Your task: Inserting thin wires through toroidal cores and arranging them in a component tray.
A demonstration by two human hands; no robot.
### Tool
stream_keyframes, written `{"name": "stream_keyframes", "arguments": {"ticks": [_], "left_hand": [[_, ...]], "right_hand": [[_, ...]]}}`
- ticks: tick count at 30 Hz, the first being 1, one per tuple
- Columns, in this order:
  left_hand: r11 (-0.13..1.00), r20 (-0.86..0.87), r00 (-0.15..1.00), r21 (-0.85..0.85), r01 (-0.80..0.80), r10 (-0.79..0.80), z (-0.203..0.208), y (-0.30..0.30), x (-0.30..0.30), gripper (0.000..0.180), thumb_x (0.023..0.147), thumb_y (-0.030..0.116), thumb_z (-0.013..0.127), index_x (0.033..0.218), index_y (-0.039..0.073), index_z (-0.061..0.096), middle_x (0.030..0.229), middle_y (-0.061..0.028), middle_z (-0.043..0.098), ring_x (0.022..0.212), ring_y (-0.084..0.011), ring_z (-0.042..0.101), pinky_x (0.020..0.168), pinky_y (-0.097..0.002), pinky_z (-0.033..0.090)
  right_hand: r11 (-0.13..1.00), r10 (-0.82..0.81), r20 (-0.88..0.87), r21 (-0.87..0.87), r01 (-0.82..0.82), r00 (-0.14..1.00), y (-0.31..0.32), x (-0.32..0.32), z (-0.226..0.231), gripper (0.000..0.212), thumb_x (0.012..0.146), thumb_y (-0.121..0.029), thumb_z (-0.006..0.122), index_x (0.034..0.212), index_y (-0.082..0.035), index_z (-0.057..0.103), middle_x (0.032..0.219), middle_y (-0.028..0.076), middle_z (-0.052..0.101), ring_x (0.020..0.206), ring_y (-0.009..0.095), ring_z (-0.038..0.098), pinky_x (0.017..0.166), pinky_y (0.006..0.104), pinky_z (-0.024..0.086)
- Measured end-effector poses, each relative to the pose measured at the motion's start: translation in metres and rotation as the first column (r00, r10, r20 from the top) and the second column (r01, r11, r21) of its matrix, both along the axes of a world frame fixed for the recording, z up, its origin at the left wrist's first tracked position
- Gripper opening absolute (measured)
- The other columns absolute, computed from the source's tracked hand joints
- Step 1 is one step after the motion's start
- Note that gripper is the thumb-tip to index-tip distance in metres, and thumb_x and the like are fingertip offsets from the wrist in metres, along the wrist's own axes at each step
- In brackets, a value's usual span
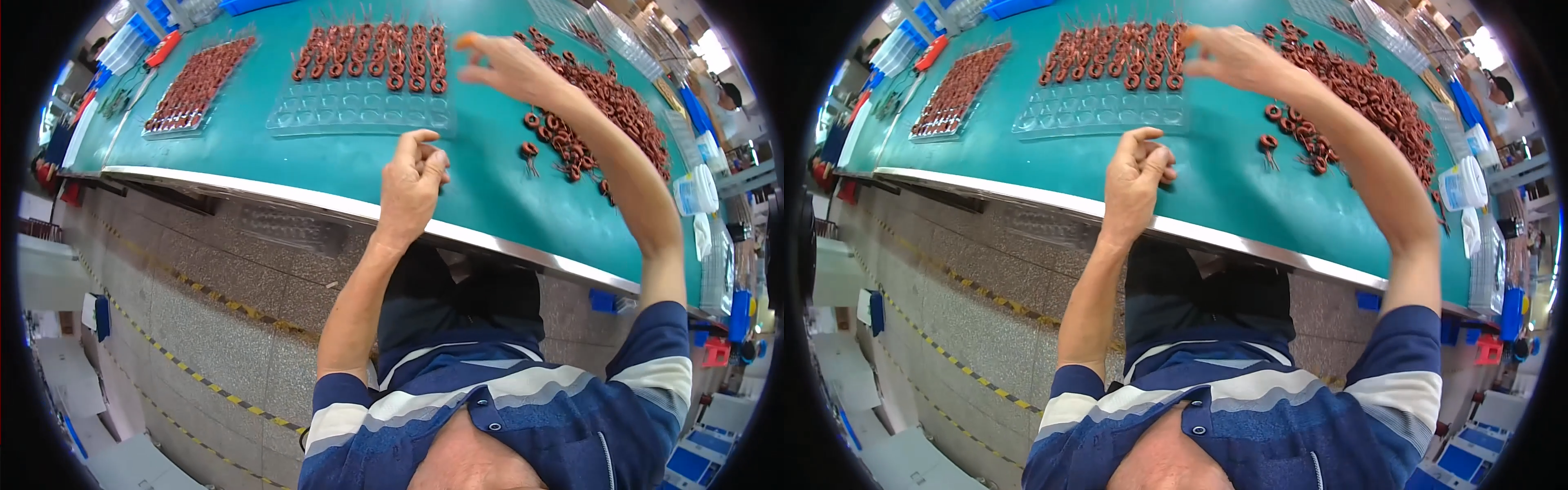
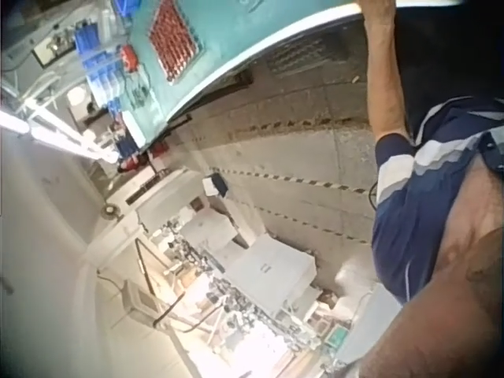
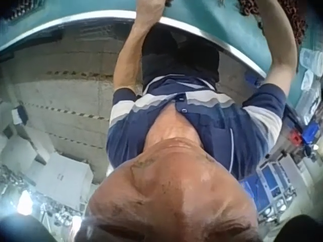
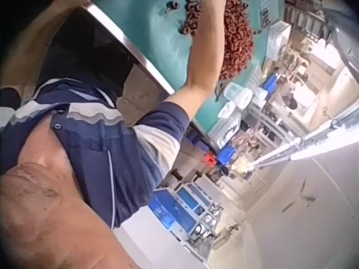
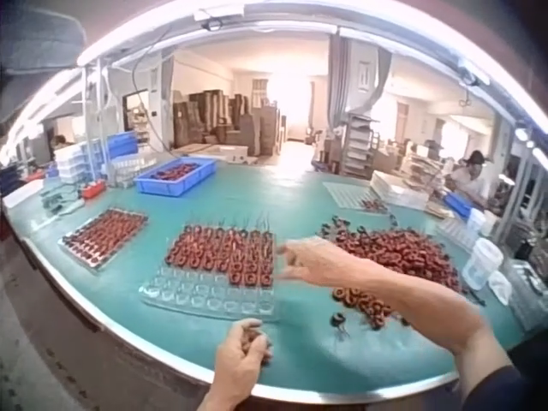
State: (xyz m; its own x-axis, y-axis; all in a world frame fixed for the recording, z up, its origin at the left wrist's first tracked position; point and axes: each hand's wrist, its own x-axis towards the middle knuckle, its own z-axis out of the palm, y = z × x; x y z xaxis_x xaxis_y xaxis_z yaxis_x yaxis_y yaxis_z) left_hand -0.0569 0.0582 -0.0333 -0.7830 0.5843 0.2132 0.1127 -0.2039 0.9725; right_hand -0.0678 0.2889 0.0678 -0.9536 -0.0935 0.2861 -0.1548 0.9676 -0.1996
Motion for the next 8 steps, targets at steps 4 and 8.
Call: {"name": "stream_keyframes", "arguments": {"ticks": [4,8], "left_hand": [[0.997,0.003,0.997,-0.011,0.072,-0.072,0.006,0.009,0.004,0.022,0.096,0.01,0.052,0.115,-0.001,0.051,0.083,-0.0059,0.06,0.07,-0.0104,0.058,0.064,-0.0244,0.049],[0.968,-0.091,0.98,-0.197,0.158,-0.178,0.008,0.018,0.01,0.024,0.096,0.014,0.053,0.117,0.003,0.052,0.085,-0.0069,0.062,0.07,-0.0108,0.06,0.063,-0.0236,0.048]], "right_hand": [[0.876,-0.382,0.443,0.452,0.166,0.811,0.007,0.108,-0.014,0.046,0.083,-0.03,0.065,0.119,-0.006,0.051,0.097,0.017,0.064,0.091,0.035,0.063,0.075,0.0459,0.05],[0.943,-0.27,0.176,0.248,0.223,0.947,0.01,0.142,-0.068,0.046,0.082,-0.031,0.068,0.119,-0.009,0.052,0.111,0.016,0.059,0.099,0.034,0.061,0.082,0.0458,0.05]]}}
